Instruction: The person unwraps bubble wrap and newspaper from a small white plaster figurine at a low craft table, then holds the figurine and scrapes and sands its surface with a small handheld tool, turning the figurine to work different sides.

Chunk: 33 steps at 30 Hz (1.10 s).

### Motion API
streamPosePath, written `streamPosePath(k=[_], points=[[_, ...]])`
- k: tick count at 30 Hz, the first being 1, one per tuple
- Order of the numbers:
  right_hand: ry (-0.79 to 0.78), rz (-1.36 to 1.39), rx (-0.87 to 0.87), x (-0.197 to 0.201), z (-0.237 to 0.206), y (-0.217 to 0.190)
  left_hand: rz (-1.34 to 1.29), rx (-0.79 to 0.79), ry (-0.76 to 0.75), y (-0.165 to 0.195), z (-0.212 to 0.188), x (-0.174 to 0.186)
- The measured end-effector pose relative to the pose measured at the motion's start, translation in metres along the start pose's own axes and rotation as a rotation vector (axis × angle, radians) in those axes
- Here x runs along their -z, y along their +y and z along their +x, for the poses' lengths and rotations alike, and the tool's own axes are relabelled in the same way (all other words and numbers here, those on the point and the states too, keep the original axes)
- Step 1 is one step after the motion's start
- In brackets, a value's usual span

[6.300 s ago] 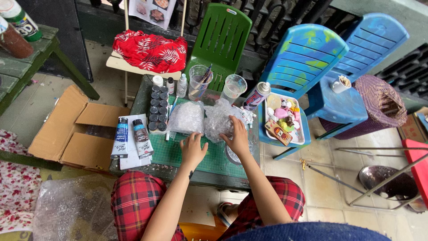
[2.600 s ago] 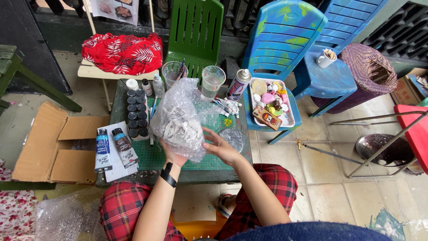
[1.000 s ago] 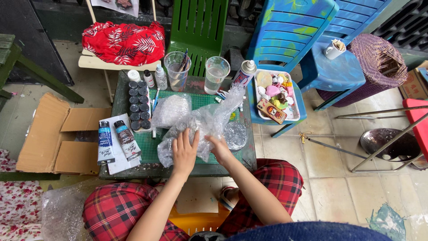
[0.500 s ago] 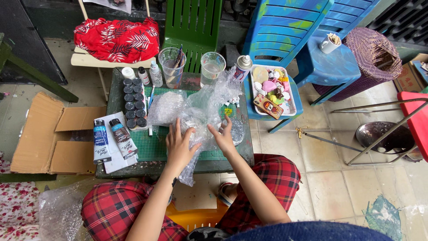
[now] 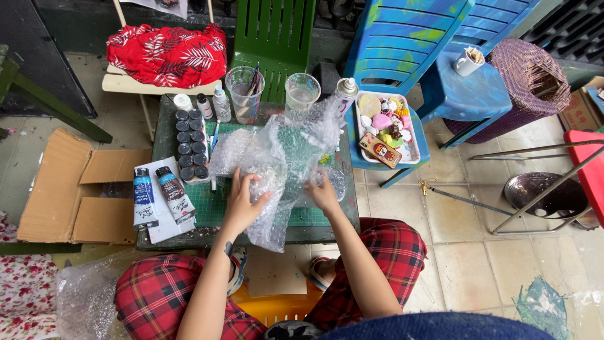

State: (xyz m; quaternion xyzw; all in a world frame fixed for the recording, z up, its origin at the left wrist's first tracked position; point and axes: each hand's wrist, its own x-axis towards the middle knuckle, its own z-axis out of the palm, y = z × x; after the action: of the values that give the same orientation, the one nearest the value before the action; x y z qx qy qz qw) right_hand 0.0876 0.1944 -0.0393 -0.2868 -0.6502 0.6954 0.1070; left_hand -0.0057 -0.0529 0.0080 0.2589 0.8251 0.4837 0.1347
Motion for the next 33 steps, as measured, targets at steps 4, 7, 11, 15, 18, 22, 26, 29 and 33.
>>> streamPosePath(k=[4, 7, 11, 15, 18, 22, 26, 29, 33], points=[[0.172, -0.21, -0.053, 0.003, -0.002, 0.002, -0.089, -0.017, -0.035, -0.019, 0.003, 0.003], [0.304, -0.377, -0.004, 0.006, 0.0, 0.0, -0.117, -0.01, -0.062, -0.033, 0.005, 0.003], [0.372, -0.28, -0.019, 0.006, 0.001, -0.005, -0.128, -0.053, -0.107, -0.048, 0.007, 0.005], [0.509, -0.481, 0.221, -0.006, -0.016, -0.022, -0.183, -0.082, -0.134, -0.057, 0.01, 0.009], [0.729, -0.984, 0.867, -0.025, -0.044, -0.032, -0.291, -0.04, -0.129, -0.054, 0.01, 0.007], [-0.097, -0.909, 0.715, -0.062, -0.058, -0.041, 0.484, -0.06, 0.162, -0.015, 0.0, -0.005], [-0.035, -0.959, 0.891, -0.075, -0.061, -0.044, 0.258, -0.186, 0.342, 0.027, -0.011, 0.0], [-0.101, -0.935, 0.905, -0.07, -0.057, -0.047, 0.292, -0.171, 0.332, 0.039, -0.005, 0.011], [-0.084, -0.867, 0.427, -0.055, -0.037, -0.051, 0.235, -0.044, 0.338, 0.031, 0.002, 0.014]])
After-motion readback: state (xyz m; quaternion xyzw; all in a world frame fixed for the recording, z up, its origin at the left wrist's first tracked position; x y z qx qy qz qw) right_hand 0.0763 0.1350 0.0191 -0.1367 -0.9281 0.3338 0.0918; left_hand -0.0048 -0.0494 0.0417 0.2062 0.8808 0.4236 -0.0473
